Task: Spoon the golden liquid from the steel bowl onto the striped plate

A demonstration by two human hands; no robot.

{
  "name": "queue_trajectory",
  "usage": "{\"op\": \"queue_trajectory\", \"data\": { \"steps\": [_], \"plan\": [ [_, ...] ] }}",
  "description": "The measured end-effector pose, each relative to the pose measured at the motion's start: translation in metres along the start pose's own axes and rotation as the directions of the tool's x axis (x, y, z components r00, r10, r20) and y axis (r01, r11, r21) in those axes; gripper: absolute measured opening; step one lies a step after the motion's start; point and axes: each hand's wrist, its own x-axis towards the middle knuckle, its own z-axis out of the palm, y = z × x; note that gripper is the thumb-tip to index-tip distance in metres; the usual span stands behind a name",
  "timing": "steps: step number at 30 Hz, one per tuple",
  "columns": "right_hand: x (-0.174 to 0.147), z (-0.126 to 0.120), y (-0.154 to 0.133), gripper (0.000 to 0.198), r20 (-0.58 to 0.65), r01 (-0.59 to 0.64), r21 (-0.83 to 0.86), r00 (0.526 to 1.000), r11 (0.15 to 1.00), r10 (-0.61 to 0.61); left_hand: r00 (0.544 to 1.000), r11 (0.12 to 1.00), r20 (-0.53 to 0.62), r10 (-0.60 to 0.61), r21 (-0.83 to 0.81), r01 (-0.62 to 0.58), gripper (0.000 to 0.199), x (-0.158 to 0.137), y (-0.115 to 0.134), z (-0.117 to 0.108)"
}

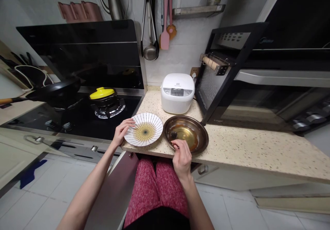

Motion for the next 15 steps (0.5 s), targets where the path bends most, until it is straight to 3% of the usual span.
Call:
{"op": "queue_trajectory", "data": {
  "steps": [8, 15],
  "plan": [
    [-0.002, -0.002, 0.004, 0.024, -0.031, 0.022, 0.013, 0.999, 1.000, -0.021, 1.000, 1.000, -0.008, -0.009, -0.002, 0.009, 0.036, 0.000, 0.000, 0.000],
    [-0.012, 0.017, -0.011, 0.018, -0.217, -0.177, 0.271, 0.946, 0.946, 0.239, 1.000, 1.000, -0.004, -0.019, 0.002, 0.019, 0.037, 0.000, 0.001, 0.000]
  ]
}}
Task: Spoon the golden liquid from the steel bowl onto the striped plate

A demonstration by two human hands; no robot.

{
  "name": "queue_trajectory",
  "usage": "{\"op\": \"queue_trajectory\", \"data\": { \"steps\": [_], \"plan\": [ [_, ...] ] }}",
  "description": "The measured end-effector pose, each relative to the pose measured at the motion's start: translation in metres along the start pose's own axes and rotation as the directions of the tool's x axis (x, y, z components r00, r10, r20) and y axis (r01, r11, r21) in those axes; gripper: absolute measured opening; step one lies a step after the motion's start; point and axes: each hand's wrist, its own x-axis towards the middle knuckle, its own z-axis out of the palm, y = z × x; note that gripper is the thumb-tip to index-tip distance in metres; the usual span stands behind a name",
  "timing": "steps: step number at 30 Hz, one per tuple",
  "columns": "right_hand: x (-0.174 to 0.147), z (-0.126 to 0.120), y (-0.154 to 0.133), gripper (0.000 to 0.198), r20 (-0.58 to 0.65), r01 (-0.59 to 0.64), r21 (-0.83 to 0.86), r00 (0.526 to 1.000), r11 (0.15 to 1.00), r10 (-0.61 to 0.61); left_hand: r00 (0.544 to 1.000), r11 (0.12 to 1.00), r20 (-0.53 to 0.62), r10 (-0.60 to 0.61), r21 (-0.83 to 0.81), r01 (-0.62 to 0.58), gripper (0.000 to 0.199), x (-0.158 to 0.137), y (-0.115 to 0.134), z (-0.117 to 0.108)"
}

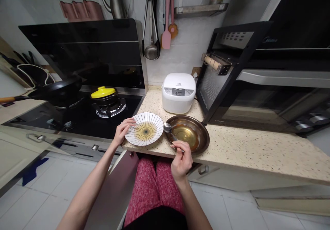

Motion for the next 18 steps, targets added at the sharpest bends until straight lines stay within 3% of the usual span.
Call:
{"op": "queue_trajectory", "data": {
  "steps": [7, 18],
  "plan": [
    [-0.017, 0.033, -0.009, 0.022, 0.196, -0.109, 0.072, 0.976, 0.991, 0.093, 1.000, 1.000, 0.004, -0.003, 0.012, 0.003, 0.037, 0.000, 0.001, 0.000],
    [-0.029, 0.051, -0.001, 0.024, 0.264, -0.186, 0.068, 0.951, 0.980, 0.162, 1.000, 1.000, 0.002, 0.008, 0.002, -0.008, 0.037, -0.001, -0.001, 0.000]
  ]
}}
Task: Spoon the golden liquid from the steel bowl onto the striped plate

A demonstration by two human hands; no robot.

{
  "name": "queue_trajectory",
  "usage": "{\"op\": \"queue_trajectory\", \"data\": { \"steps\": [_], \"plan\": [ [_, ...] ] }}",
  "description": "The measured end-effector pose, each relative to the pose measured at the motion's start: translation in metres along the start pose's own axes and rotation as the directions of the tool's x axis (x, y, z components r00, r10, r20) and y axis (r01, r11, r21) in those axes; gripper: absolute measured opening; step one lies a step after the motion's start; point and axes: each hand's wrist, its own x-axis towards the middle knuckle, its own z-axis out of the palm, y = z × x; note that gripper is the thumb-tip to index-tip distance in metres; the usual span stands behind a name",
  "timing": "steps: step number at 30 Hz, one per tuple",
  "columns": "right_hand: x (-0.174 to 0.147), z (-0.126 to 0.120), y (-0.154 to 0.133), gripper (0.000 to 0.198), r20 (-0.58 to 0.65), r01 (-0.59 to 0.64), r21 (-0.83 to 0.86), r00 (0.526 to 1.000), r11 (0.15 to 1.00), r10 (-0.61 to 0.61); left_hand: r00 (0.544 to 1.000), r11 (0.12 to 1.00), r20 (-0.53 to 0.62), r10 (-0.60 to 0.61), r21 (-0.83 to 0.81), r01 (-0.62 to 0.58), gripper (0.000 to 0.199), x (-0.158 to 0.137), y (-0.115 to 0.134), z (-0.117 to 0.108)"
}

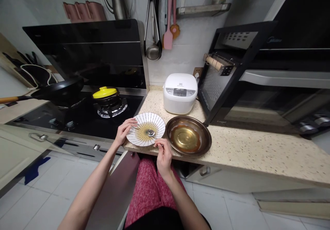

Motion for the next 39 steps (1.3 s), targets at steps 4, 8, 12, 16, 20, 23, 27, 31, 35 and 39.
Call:
{"op": "queue_trajectory", "data": {
  "steps": [4, 8, 12, 16, 20, 23, 27, 31, 35, 39],
  "plan": [
    [-0.002, 0.001, 0.002, 0.023, 0.006, -0.017, 0.006, 1.000, 1.000, 0.017, 1.000, 1.000, 0.002, -0.005, 0.003, 0.005, 0.037, 0.000, 0.001, 0.000],
    [-0.002, 0.001, 0.002, 0.024, 0.007, -0.024, -0.004, 1.000, 1.000, 0.024, 1.000, 1.000, 0.003, -0.010, 0.003, 0.010, 0.037, 0.000, 0.002, 0.000],
    [-0.003, 0.002, 0.003, 0.026, 0.003, -0.020, -0.011, 1.000, 1.000, 0.020, 1.000, 1.000, 0.003, -0.016, 0.005, 0.016, 0.037, 0.001, 0.003, 0.000],
    [-0.005, 0.002, 0.003, 0.029, -0.016, -0.004, 0.002, 1.000, 1.000, 0.004, 1.000, 1.000, 0.004, -0.011, 0.003, 0.011, 0.037, 0.001, 0.003, -0.001],
    [-0.006, 0.001, 0.002, 0.028, -0.046, 0.012, 0.017, 0.999, 1.000, -0.011, 1.000, 1.000, 0.003, -0.014, 0.003, 0.014, 0.038, 0.001, 0.003, 0.000],
    [-0.006, 0.000, 0.001, 0.027, -0.061, -0.002, 0.033, 0.998, 0.999, 0.004, 1.000, 1.000, -0.001, -0.018, 0.004, 0.018, 0.039, 0.001, 0.004, 0.000],
    [-0.005, -0.002, -0.001, 0.026, -0.085, -0.012, 0.064, 0.996, 0.998, 0.017, 1.000, 1.000, -0.002, -0.019, 0.004, 0.019, 0.038, 0.002, 0.004, 0.000],
    [-0.002, -0.006, -0.004, 0.024, -0.107, -0.020, 0.074, 0.994, 0.997, 0.028, 1.000, 1.000, 0.000, -0.012, 0.003, 0.012, 0.037, 0.001, 0.002, 0.000],
    [0.000, -0.011, -0.006, 0.023, -0.125, -0.008, 0.079, 0.992, 0.997, 0.018, 1.000, 1.000, 0.002, -0.008, -0.001, 0.008, 0.037, 0.001, 0.002, 0.000],
    [0.003, -0.017, -0.009, 0.022, -0.146, 0.004, 0.077, 0.989, 0.997, 0.008, 1.000, 1.000, 0.002, -0.004, -0.004, 0.004, 0.036, 0.001, 0.002, 0.000]
  ]
}}
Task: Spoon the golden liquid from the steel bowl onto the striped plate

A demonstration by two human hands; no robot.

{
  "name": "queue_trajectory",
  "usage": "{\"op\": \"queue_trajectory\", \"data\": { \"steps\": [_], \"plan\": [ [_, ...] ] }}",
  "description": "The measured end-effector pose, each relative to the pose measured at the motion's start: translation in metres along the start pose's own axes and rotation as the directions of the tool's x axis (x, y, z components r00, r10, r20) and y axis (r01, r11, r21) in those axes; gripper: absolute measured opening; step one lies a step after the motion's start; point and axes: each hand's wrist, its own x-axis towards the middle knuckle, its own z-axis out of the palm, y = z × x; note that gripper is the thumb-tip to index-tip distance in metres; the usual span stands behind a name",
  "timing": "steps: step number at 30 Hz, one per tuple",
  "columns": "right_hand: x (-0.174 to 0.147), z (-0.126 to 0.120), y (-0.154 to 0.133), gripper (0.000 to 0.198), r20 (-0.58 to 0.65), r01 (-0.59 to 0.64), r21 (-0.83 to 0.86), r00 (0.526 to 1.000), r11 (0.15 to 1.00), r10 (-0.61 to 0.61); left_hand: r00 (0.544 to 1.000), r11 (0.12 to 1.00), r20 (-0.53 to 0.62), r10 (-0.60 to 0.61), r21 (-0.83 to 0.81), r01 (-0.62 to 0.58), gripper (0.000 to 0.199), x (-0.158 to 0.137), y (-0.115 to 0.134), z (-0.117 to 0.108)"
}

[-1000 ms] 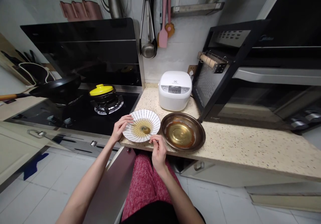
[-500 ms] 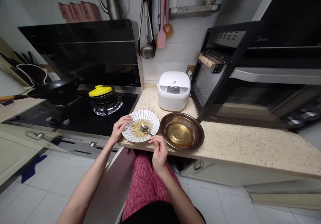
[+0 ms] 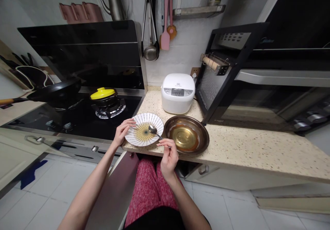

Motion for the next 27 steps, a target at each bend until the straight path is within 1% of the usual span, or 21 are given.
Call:
{"op": "queue_trajectory", "data": {
  "steps": [5, 10, 18, 21, 27],
  "plan": [
    [0.004, -0.008, -0.004, 0.021, -0.054, 0.010, -0.019, 0.998, 1.000, -0.011, 1.000, 1.000, 0.002, 0.002, -0.001, -0.002, 0.035, 0.000, 0.000, 0.000],
    [0.010, -0.019, -0.001, 0.020, -0.120, 0.012, -0.007, 0.993, 1.000, -0.013, 1.000, 1.000, -0.001, 0.006, -0.003, -0.006, 0.036, 0.000, -0.001, 0.000],
    [0.021, -0.038, 0.000, 0.019, -0.202, 0.049, -0.066, 0.977, 0.997, -0.061, 1.000, 1.000, -0.004, 0.008, 0.002, -0.008, 0.036, 0.000, -0.001, 0.000],
    [0.021, -0.046, 0.003, 0.020, -0.186, 0.046, -0.113, 0.980, 0.992, -0.067, 1.000, 1.000, -0.005, 0.010, 0.004, -0.010, 0.035, 0.000, -0.001, 0.000],
    [0.017, -0.056, 0.008, 0.019, -0.085, 0.046, -0.191, 0.994, 0.981, -0.063, 1.000, 1.000, -0.003, 0.013, 0.002, -0.013, 0.036, 0.000, -0.001, 0.000]
  ]
}}
